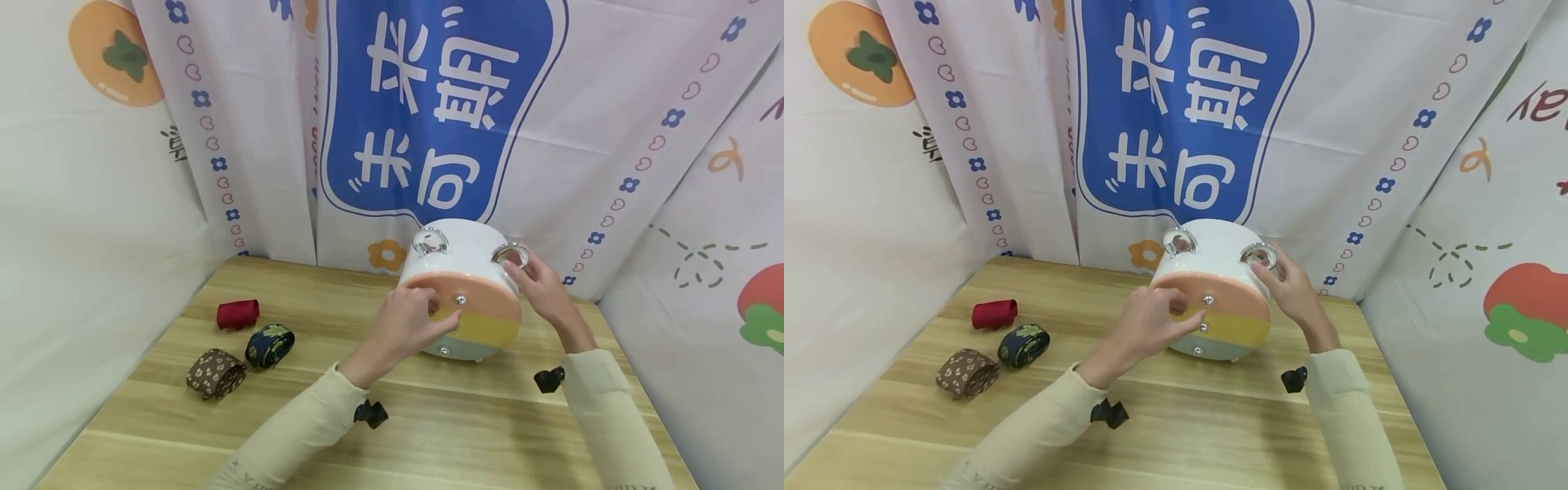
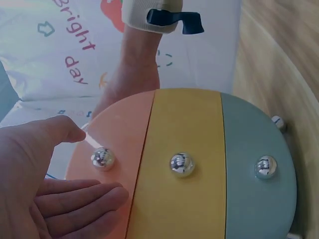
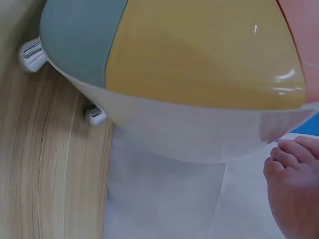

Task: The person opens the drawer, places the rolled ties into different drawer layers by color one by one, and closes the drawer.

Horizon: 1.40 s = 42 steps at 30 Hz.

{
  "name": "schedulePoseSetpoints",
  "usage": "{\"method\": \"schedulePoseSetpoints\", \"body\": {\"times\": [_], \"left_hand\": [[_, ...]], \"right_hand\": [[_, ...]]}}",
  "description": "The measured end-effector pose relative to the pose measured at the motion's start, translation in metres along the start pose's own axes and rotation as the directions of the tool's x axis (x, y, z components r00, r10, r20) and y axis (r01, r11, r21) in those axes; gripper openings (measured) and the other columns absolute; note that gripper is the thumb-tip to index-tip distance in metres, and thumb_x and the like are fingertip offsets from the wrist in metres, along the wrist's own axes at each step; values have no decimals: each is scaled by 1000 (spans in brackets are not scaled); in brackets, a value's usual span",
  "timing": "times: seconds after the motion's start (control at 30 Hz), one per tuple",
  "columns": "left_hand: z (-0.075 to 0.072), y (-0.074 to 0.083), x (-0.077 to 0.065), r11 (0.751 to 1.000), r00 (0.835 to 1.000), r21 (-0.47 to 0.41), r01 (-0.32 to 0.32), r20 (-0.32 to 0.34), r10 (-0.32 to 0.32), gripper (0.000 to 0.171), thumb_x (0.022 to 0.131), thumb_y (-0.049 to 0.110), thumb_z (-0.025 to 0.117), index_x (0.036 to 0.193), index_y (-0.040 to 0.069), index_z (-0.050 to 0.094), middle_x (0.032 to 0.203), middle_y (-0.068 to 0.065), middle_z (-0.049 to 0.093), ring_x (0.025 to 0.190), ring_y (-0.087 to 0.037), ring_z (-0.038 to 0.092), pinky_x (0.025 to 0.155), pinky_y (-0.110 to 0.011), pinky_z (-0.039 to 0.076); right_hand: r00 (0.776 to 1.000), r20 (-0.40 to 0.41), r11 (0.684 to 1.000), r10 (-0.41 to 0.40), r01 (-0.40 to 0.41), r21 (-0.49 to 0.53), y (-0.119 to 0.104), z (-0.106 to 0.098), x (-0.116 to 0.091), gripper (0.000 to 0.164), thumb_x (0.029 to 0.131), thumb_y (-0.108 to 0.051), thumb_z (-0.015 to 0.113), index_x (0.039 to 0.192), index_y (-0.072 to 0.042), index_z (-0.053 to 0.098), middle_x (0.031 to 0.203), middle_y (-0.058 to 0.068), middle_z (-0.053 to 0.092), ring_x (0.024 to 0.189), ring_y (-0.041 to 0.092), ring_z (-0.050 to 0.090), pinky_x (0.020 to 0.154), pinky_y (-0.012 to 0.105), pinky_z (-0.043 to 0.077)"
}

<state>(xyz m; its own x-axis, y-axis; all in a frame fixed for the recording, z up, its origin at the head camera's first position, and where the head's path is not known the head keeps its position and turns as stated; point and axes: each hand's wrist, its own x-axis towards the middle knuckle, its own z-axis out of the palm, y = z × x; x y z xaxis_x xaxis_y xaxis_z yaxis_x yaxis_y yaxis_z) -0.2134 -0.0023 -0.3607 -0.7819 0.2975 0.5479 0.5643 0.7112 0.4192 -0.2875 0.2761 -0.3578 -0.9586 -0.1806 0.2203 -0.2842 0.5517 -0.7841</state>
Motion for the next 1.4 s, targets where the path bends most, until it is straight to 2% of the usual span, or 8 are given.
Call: {"method": "schedulePoseSetpoints", "body": {"times": [0.23,0.4,0.53,0.67,0.93,1.0,1.2,1.4], "left_hand": [[19,-1,10,999,998,13,35,-54,-34,39,81,53,66,62,20,63,56,15,59,55,2,54,51,-18,41],[27,-4,13,1000,997,26,15,-78,-13,37,80,52,67,60,21,65,52,17,57,53,3,53,56,-20,42],[31,-3,14,999,995,47,-8,-97,13,38,80,52,68,57,23,62,50,18,56,52,3,53,58,-22,42],[34,-2,15,998,995,60,-4,-103,11,38,80,53,69,56,25,61,50,19,56,51,3,52,56,-21,41],[36,1,18,997,995,82,11,-101,-3,43,82,50,67,50,25,52,42,17,45,39,0,40,39,-20,28],[37,2,19,997,995,78,12,-101,-4,45,83,47,66,49,24,49,41,15,42,37,-1,37,36,-19,25],[41,3,19,994,991,108,10,-135,5,46,81,41,65,46,23,41,39,13,34,37,-3,29,35,-20,17],[45,3,19,991,985,134,4,-172,19,45,80,40,64,46,23,40,40,13,33,38,-2,28,35,-20,18]], "right_hand": [[1000,-8,992,-28,29,126,-22,6,2,61,95,-40,58,145,-10,42,161,1,25,149,25,24,119,50,23],[997,-35,982,-68,73,177,-18,12,3,40,95,-34,60,122,-5,60,161,2,26,150,23,22,120,47,21],[994,-62,968,-89,101,228,-12,16,2,32,95,-31,60,110,-3,62,161,5,26,150,25,22,120,49,20],[995,-66,957,-76,92,274,-8,19,0,35,96,-31,58,119,-4,60,161,3,24,150,23,22,120,45,22],[995,-70,951,-72,90,297,-6,22,1,46,97,-34,56,136,-8,53,162,0,23,150,20,22,111,13,29],[994,-76,945,-79,99,312,-5,23,2,43,97,-32,56,133,-8,55,162,0,23,150,19,22,113,16,27],[989,-94,932,-118,143,334,-2,26,1,30,98,-25,56,118,-3,60,161,7,23,151,22,20,121,39,20],[989,-102,936,-106,134,325,-2,25,0,33,98,-27,55,122,-5,60,161,5,24,150,19,22,120,36,23]]}}
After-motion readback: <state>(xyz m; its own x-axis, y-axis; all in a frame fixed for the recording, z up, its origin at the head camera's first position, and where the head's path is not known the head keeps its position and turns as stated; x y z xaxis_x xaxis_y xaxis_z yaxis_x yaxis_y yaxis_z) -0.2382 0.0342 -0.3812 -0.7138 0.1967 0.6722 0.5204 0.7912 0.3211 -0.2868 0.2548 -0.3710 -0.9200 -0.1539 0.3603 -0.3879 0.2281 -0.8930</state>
